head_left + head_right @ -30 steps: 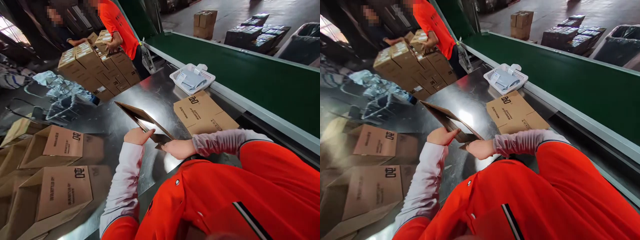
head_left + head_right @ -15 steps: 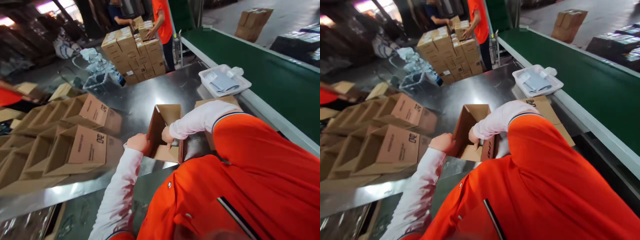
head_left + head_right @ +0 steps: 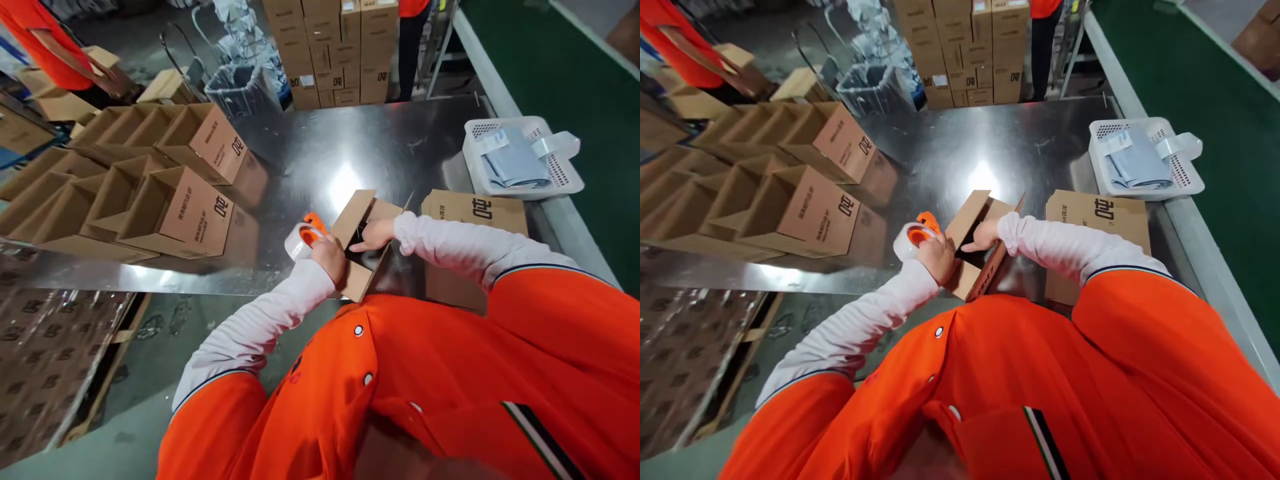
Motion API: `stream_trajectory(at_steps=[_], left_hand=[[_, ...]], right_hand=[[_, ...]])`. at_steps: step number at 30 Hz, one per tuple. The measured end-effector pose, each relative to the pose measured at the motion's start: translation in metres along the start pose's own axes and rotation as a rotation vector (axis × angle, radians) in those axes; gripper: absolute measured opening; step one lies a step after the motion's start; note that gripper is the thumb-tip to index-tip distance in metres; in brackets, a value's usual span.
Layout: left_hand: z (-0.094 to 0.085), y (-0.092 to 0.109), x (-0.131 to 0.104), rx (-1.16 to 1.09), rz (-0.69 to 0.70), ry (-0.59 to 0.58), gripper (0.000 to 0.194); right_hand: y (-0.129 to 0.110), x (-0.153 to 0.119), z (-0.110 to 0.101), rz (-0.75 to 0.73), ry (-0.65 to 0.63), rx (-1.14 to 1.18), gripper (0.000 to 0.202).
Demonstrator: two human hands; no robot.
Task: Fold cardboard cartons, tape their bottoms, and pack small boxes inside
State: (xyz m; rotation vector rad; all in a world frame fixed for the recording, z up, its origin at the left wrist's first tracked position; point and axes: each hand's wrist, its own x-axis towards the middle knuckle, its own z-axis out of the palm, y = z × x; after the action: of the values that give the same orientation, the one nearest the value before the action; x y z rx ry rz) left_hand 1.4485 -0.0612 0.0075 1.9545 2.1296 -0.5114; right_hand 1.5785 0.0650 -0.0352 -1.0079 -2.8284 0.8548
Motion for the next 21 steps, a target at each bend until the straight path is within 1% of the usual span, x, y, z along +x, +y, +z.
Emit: stream_trajectory(at_steps=[1,2,3,4,5,6,7,8,10,12,13,15,18,20,21], left_hand=[[0.002,0.001,-0.003,0.035,0.024,-0.023,0.053],[0.003,-0.002,-0.006,0.052,0.028,-0.035,0.056],[0.003,-0.006,-0.007,0.059,0.025,-0.041,0.056],[0.002,-0.012,-0.008,0.061,0.017,-0.043,0.054],[0.001,-0.019,-0.009,0.065,-0.01,-0.047,0.053],[-0.001,-0.026,-0.008,0.075,-0.04,-0.052,0.054],[-0.004,-0.032,-0.007,0.087,-0.063,-0.062,0.055],[-0.007,-0.037,-0.005,0.104,-0.072,-0.076,0.055],[-0.011,-0.042,-0.002,0.15,-0.058,-0.103,0.051],[-0.012,-0.042,0.0,0.191,-0.017,-0.12,0.047],[-0.011,-0.041,0.0,0.204,-0.014,-0.12,0.047],[-0.007,-0.039,-0.001,0.204,-0.013,-0.096,0.049],[-0.002,-0.036,-0.003,0.189,0.021,-0.052,0.051],[-0.005,-0.038,-0.003,0.192,0.044,-0.059,0.047],[-0.011,-0.041,-0.001,0.193,0.048,-0.074,0.043]], right_hand=[[-0.001,-0.014,-0.002,-0.023,-0.049,-0.032,0.05],[-0.003,-0.03,-0.004,-0.082,-0.065,-0.078,0.052],[-0.005,-0.045,-0.003,-0.178,-0.037,-0.132,0.056],[-0.008,-0.058,0.0,-0.299,0.026,-0.189,0.063],[-0.011,-0.068,0.006,-0.419,0.099,-0.247,0.076],[-0.014,-0.072,0.016,-0.512,0.17,-0.295,0.091],[-0.017,-0.07,0.027,-0.561,0.217,-0.325,0.105],[-0.019,-0.064,0.039,-0.57,0.241,-0.341,0.117],[-0.021,-0.044,0.062,-0.527,0.22,-0.351,0.131],[-0.021,-0.026,0.078,-0.467,0.174,-0.352,0.136],[-0.021,-0.02,0.083,-0.442,0.159,-0.354,0.136],[-0.021,-0.017,0.086,-0.415,0.146,-0.357,0.131],[-0.021,-0.022,0.084,-0.434,0.098,-0.354,0.123],[-0.023,-0.024,0.082,-0.449,0.055,-0.35,0.121],[-0.024,-0.024,0.082,-0.447,0.042,-0.346,0.121]])
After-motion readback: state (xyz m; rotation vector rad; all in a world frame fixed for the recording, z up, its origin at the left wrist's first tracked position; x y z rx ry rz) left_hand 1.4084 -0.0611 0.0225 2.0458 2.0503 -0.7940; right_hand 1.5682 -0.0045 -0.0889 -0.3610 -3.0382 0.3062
